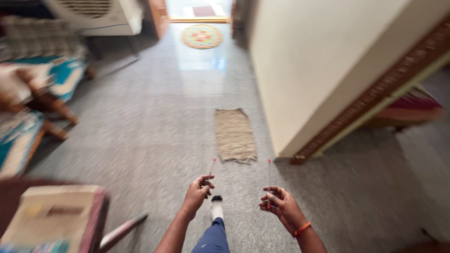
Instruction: The person moves between a bedroom and a living room, picking up various small items from a table and a bed. They handle a grater, a small figurine, a pen, and a marker, moving them between surfaces and organizing them into a plastic container.
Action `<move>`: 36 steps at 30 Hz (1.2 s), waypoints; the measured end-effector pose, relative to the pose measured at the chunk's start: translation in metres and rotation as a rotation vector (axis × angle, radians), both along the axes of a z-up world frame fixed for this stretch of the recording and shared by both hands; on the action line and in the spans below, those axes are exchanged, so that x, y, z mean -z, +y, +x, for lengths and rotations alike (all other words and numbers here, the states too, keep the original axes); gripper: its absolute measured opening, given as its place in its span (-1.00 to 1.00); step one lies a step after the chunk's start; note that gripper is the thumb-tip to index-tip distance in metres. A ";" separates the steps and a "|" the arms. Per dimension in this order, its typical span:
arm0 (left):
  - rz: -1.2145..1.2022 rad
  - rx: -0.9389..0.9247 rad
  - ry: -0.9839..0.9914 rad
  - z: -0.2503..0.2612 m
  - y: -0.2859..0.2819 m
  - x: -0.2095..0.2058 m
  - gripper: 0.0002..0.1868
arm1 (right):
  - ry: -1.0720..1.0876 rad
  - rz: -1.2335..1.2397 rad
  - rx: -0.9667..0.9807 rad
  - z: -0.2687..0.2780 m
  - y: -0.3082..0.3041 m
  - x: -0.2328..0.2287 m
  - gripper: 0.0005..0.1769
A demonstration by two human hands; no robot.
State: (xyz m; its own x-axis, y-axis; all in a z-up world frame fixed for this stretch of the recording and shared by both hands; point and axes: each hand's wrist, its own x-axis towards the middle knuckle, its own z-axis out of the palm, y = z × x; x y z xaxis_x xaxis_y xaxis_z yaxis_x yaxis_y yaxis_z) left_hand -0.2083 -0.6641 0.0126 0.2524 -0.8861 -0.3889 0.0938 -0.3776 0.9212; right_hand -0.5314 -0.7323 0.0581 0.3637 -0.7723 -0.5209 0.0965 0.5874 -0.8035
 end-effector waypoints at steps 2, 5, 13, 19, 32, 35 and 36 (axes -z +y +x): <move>0.007 0.080 -0.001 -0.017 -0.043 0.008 -0.56 | 0.017 0.003 0.101 -0.023 -0.016 0.007 -0.64; -0.008 0.182 0.011 -0.045 -0.108 0.019 -0.63 | 0.022 0.026 0.249 -0.049 -0.047 0.003 -0.64; 0.008 0.469 0.167 -0.100 -0.275 0.013 -0.71 | 0.006 0.013 0.472 -0.068 -0.158 -0.043 -0.64; 0.121 0.719 0.141 -0.148 -0.360 -0.003 -0.79 | -0.006 0.010 0.701 -0.099 -0.201 -0.037 -0.68; 0.126 0.924 -0.068 -0.370 -0.486 -0.030 -0.77 | -0.128 -0.090 1.011 -0.308 -0.247 0.001 -0.73; 0.120 0.936 -0.023 -0.427 -0.511 -0.035 -0.85 | -0.090 -0.003 1.001 -0.361 -0.271 -0.018 -0.70; 0.118 0.942 0.013 -0.447 -0.520 -0.035 -0.84 | -0.068 0.033 0.987 -0.379 -0.278 -0.027 -0.68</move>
State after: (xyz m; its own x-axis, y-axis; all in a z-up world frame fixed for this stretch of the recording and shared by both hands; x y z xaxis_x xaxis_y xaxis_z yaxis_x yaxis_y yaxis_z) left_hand -0.6554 -1.1838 0.0476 -0.5512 -0.6780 -0.4863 -0.2869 -0.3933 0.8735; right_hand -0.9105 -1.0105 0.0850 -0.4055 -0.7307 -0.5493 0.5999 0.2406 -0.7630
